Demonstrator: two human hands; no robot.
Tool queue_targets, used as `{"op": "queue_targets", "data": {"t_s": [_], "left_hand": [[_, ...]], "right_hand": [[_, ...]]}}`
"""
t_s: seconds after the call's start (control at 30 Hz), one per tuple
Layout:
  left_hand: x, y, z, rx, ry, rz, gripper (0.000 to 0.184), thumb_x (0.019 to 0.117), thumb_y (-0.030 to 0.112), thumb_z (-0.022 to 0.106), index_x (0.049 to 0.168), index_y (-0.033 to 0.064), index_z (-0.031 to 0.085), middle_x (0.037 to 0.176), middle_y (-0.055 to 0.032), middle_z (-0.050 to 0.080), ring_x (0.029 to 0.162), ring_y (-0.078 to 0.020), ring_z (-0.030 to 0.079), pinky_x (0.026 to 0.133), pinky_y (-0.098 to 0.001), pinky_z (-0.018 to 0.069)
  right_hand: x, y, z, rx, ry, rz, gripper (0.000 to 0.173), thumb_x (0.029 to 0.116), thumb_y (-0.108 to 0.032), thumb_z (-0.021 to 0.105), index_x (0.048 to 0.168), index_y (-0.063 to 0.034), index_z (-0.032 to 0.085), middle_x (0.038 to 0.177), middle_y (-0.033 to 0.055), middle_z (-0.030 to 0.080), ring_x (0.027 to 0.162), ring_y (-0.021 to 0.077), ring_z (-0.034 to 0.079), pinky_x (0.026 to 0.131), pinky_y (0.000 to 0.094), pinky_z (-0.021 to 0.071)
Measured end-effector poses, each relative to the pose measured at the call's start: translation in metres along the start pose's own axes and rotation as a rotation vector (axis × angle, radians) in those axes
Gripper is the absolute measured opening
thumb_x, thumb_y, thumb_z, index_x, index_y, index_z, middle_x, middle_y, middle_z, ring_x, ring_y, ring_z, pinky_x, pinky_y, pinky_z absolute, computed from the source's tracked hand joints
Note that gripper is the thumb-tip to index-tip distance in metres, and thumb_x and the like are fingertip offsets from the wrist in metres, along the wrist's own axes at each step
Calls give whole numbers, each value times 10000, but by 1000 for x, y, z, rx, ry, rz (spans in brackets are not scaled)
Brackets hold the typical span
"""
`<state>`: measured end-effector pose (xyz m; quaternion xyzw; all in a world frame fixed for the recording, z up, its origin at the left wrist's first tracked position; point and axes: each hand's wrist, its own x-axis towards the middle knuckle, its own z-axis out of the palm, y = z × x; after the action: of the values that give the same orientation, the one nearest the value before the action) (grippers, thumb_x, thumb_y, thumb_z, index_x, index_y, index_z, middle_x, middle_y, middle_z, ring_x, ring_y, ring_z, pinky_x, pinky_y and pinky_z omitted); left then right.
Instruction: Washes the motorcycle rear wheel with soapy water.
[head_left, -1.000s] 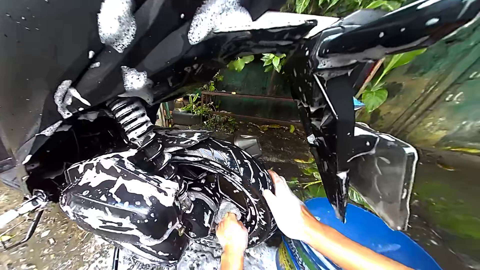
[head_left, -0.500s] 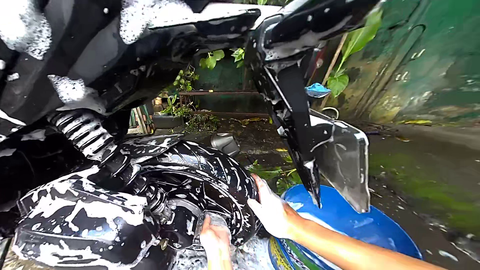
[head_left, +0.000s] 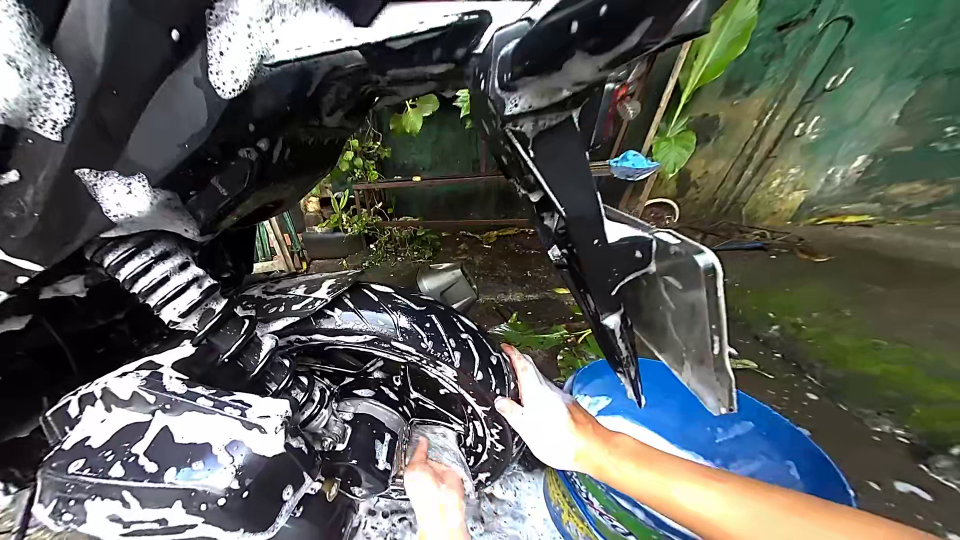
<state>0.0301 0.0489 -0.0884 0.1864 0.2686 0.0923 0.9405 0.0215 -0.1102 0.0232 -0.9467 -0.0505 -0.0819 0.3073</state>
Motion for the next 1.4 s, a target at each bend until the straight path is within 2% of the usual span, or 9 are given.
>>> {"op": "queue_targets", "data": {"t_s": [0.23, 0.33, 0.43, 0.53, 0.63, 0.87, 1.1, 1.23, 1.4], "left_hand": [[-76, -2, 12, 1421, -310, 288, 354, 1048, 167, 549, 1305, -70, 607, 1367, -253, 592, 1313, -345, 553, 1127, -508, 429], [-81, 1, 18, 1569, -346, 354, 491, 1092, 346, 458, 1316, -65, 606, 1376, -254, 592, 1365, -355, 509, 1186, -502, 353], [-68, -8, 11, 1715, -342, 438, 596, 1108, 440, 326, 1182, -42, 668, 1232, -235, 642, 1280, -377, 532, 1168, -556, 283], [-44, -8, 20, 1668, -321, 602, 634, 1112, 430, 265, 1138, -40, 689, 1131, -229, 691, 1182, -357, 624, 1100, -542, 413], [-31, -27, 20, 1530, -309, 617, 696, 1120, 390, 165, 1203, -107, 646, 1187, -296, 654, 1245, -396, 583, 1137, -528, 391], [-63, -31, -19, 1483, -294, 733, 598, 1108, 346, 319, 1078, -114, 699, 1057, -276, 701, 1122, -397, 653, 1086, -533, 445], [-26, -36, -4, 1403, -381, 667, 634, 1111, 369, 246, 1306, -129, 587, 1334, -322, 596, 1335, -401, 533, 1176, -518, 371], [-57, -54, -40, 1108, -316, 576, 532, 1071, 303, 409, 1323, -135, 572, 1322, -308, 609, 1304, -351, 558, 1154, -470, 396], [-31, -26, -46, 1599, -265, 664, 347, 957, 212, 602, 1068, -105, 690, 1167, -308, 635, 1214, -485, 523, 1088, -633, 346]], "right_hand": [[-4, 0, 0, 0, 12, 10, 808, 980, -482, 509, 1643, -181, 160, 1557, 144, 435, 1357, 283, 531, 1091, 519, 464], [-1, 0, 1, 1, 39, -9, 803, 971, -449, 512, 1637, -157, 173, 1539, 156, 455, 1358, 285, 533, 1096, 513, 462], [-4, 4, 5, 7, 51, -12, 811, 961, -470, 488, 1637, -142, 181, 1554, 149, 448, 1381, 259, 516, 1117, 492, 448], [1, 6, 2, 6, 32, -5, 840, 954, -509, 486, 1641, -139, 175, 1573, 145, 429, 1396, 249, 501, 1124, 486, 444], [-1, 5, 2, 20, 24, 2, 825, 962, -489, 503, 1637, -144, 179, 1555, 153, 438, 1369, 273, 523, 1099, 503, 463], [-1, 14, 8, 25, 32, -33, 861, 950, -497, 498, 1640, -113, 155, 1580, 147, 422, 1408, 229, 488, 1144, 451, 426], [-7, 15, 7, -7, -25, 34, 856, 962, -517, 494, 1649, -162, 128, 1560, 142, 447, 1351, 267, 546, 1095, 512, 466], [-8, 21, 8, 6, -15, -1, 871, 962, -545, 475, 1644, -120, 140, 1559, 147, 454, 1394, 236, 508, 1141, 473, 431], [-9, 21, 9, 3, -33, 25, 868, 962, -526, 482, 1644, -123, 129, 1532, 151, 483, 1366, 239, 536, 1121, 468, 447]]}}
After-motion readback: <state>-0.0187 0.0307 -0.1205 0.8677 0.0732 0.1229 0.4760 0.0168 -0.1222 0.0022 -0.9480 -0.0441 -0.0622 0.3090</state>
